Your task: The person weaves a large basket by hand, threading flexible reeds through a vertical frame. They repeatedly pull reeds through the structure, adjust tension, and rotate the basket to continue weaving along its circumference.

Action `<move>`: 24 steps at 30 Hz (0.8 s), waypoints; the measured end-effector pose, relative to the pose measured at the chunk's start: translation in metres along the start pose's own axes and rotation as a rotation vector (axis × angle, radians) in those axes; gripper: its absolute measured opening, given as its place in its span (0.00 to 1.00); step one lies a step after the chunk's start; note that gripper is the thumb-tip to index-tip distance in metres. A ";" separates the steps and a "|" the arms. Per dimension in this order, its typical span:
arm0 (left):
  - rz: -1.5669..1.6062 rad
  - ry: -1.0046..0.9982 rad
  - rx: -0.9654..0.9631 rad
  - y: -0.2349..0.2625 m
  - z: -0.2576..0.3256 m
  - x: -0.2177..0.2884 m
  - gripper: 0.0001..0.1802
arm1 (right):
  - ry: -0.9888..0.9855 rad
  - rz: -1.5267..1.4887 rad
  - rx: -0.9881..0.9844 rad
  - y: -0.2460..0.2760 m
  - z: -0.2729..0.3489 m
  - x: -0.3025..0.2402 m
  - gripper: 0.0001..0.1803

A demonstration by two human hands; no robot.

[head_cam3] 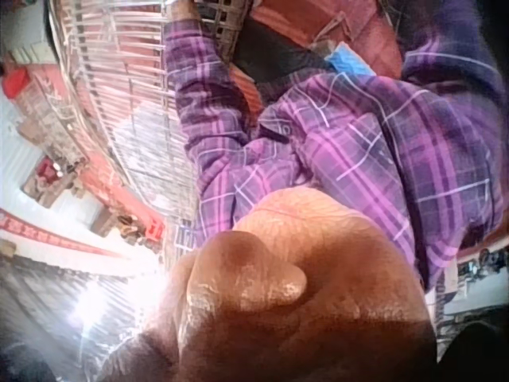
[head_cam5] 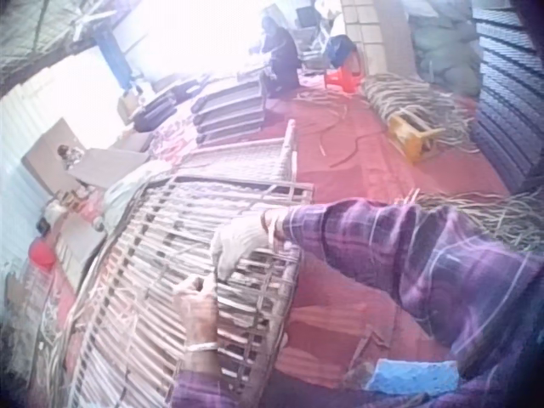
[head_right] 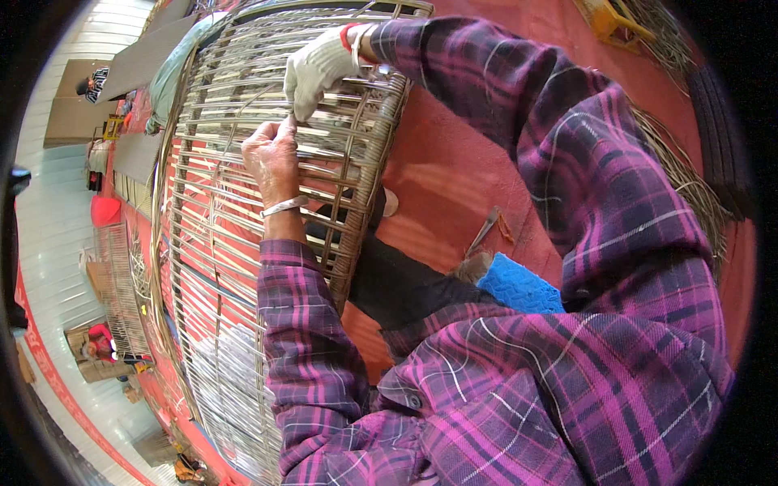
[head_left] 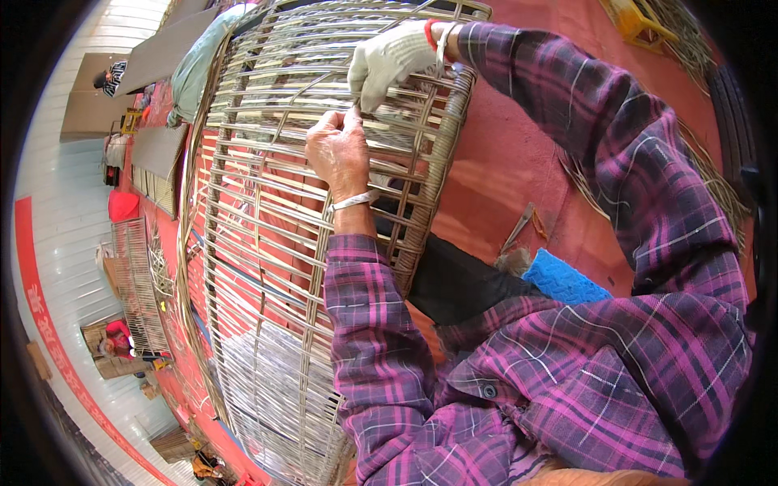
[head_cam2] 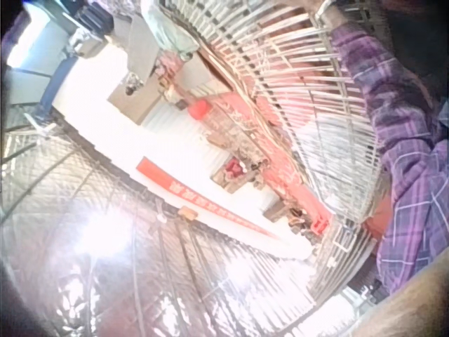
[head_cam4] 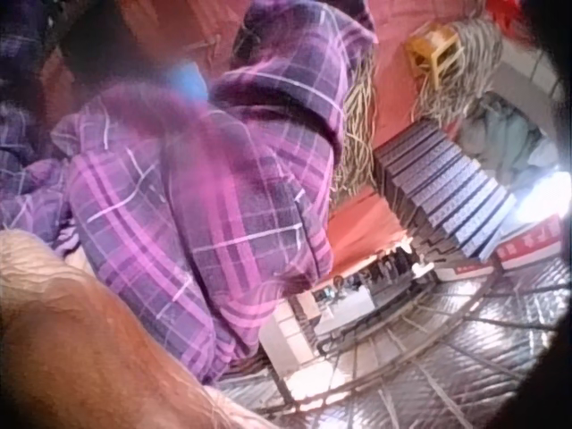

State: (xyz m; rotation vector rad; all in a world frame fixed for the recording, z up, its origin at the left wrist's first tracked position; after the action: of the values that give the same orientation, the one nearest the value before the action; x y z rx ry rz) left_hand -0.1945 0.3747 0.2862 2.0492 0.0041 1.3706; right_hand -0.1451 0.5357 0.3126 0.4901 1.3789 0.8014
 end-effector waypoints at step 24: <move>0.486 0.151 -0.058 0.011 -0.004 0.022 0.08 | -0.017 0.339 0.399 0.016 0.027 0.022 0.11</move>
State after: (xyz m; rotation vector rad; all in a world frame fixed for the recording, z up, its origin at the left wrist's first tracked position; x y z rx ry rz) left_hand -0.1916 0.3756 0.3114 1.9666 -0.4915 1.7888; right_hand -0.1226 0.5668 0.3137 1.0604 1.4649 0.7892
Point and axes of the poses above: each hand's wrist, its own z-axis away from the middle knuckle, its own y-axis out of the back of the hand, x = y × z, the point moved 4 cm from there along -z, towards the middle knuckle, and after that the axes turned 11 degrees about z, right-handed, at the moved point
